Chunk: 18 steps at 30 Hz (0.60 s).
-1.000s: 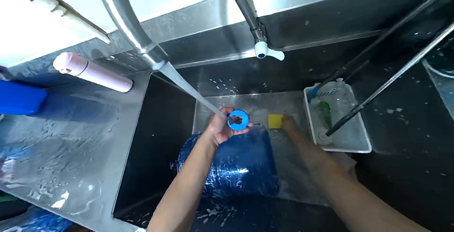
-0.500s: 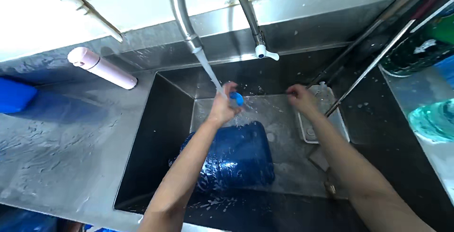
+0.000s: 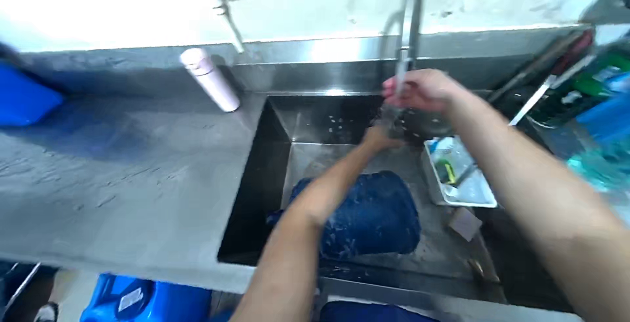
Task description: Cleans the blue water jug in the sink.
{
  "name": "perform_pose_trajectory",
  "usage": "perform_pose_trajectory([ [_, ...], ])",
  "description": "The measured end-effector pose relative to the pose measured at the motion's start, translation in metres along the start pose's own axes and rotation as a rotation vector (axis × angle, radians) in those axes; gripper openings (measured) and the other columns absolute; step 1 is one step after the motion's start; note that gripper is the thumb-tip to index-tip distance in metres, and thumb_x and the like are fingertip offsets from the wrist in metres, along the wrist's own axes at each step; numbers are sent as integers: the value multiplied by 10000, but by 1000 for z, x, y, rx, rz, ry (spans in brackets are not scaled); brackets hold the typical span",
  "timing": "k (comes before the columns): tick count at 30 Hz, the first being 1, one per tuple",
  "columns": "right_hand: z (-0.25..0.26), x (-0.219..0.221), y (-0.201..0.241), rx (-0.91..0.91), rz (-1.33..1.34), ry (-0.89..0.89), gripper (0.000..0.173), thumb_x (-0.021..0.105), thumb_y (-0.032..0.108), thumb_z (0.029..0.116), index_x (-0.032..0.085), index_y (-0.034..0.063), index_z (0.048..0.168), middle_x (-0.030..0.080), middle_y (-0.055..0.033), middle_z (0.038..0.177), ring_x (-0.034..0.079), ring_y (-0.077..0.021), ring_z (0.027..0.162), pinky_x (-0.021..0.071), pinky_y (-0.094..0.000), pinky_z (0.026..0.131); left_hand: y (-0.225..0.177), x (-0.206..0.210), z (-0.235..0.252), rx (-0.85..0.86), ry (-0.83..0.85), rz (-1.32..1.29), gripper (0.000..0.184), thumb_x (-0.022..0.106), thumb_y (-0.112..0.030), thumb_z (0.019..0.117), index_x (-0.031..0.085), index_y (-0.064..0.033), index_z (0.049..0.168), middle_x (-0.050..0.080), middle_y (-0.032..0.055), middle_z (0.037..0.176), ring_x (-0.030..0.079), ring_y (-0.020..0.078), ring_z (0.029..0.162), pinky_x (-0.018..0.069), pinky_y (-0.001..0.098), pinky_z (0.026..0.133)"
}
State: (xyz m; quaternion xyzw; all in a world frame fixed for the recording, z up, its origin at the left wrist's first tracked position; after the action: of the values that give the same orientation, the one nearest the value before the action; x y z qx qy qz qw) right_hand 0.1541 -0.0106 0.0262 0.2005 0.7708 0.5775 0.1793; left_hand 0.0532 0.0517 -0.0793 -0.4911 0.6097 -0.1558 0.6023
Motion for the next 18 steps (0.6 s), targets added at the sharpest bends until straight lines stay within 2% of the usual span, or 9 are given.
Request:
perform_pose_trajectory([
  [3, -1, 11, -6, 142, -150, 59, 298, 359, 189, 1115, 607, 25, 1137, 690, -27, 893, 689, -105, 760, 595, -270, 731, -26, 1, 7, 145, -97, -186, 623, 811, -173, 884, 553, 71, 1396, 608, 287, 1360, 576, 396, 1293, 428, 525, 1129],
  [5, -10, 7, -7, 137, -177, -18, 274, 384, 181, 1108, 615, 39, 1151, 684, -6, 886, 662, -66, 732, 568, -222, 691, -29, -15, 1, 63, -78, -443, 479, 571, -109, 1046, 447, 94, 1461, 572, 308, 1394, 575, 380, 1300, 441, 488, 1116],
  [6, -11, -2, 0, 67, -122, -105, 287, 378, 201, 1105, 617, 49, 1154, 687, 4, 897, 662, -62, 748, 569, -223, 708, -23, -24, -2, -29, -55, -657, 446, 436, -228, 1111, 450, 58, 1453, 587, 268, 1352, 600, 313, 1215, 484, 436, 1040],
  [7, -10, -10, 11, -33, -34, -173, 320, 327, 236, 1114, 598, 73, 1159, 695, 13, 921, 681, -71, 788, 582, -245, 743, -15, -34, -11, -107, -44, -830, 476, 379, -353, 1117, 495, 13, 1397, 600, 186, 1236, 594, 221, 1046, 503, 364, 897],
  [8, -8, -14, 25, -147, 78, -170, 366, 233, 268, 1119, 558, 108, 1173, 689, 22, 949, 686, -95, 848, 580, -289, 786, -1, -50, -25, -146, -45, -893, 506, 386, -406, 1108, 517, 9, 1365, 599, 157, 1189, 582, 192, 984, 506, 354, 863],
  [10, -11, -6, 56, -306, 256, -16, 547, 19, 377, 1083, 513, 175, 1198, 691, 42, 977, 691, -132, 937, 580, -338, 814, 38, -88, -63, -105, -186, -655, 443, 496, -317, 1084, 566, 63, 1300, 630, 187, 1157, 604, 214, 998, 512, 393, 909],
  [14, -16, -9, 81, -333, 262, 74, 719, -74, 482, 1071, 566, 168, 977, 569, 78, 681, 596, -69, 625, 553, -259, 659, 162, -182, -147, -119, -584, 80, 635, 754, -335, 926, 536, 60, 1373, 642, 312, 1232, 632, 457, 1149, 482, 635, 1008],
  [16, -14, -30, 68, -351, 364, 128, 764, -94, 502, 1056, 590, 174, 965, 579, 81, 671, 585, -57, 608, 537, -231, 616, 225, -225, -194, -272, -672, 354, 690, 760, -354, 925, 498, 62, 1408, 591, 392, 1260, 563, 598, 1178, 424, 760, 974],
  [18, -14, -30, 44, -460, 451, 146, 709, -62, 450, 1083, 556, 101, 1062, 663, 0, 800, 657, -95, 696, 559, -227, 616, 251, -235, -227, -470, -690, 518, 809, 808, -323, 884, 425, 88, 1467, 397, 469, 1431, 359, 691, 1330, 295, 845, 1015],
])
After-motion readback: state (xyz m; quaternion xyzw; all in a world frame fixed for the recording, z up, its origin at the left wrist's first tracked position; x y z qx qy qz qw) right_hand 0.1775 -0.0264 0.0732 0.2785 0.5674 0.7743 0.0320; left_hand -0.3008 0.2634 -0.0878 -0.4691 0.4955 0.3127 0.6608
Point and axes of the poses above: each hand's wrist, its own z-axis towards the middle knuckle, its own x-axis out of the palm, y = z × x, the point moved 3 cm from there along z, towards the middle knuckle
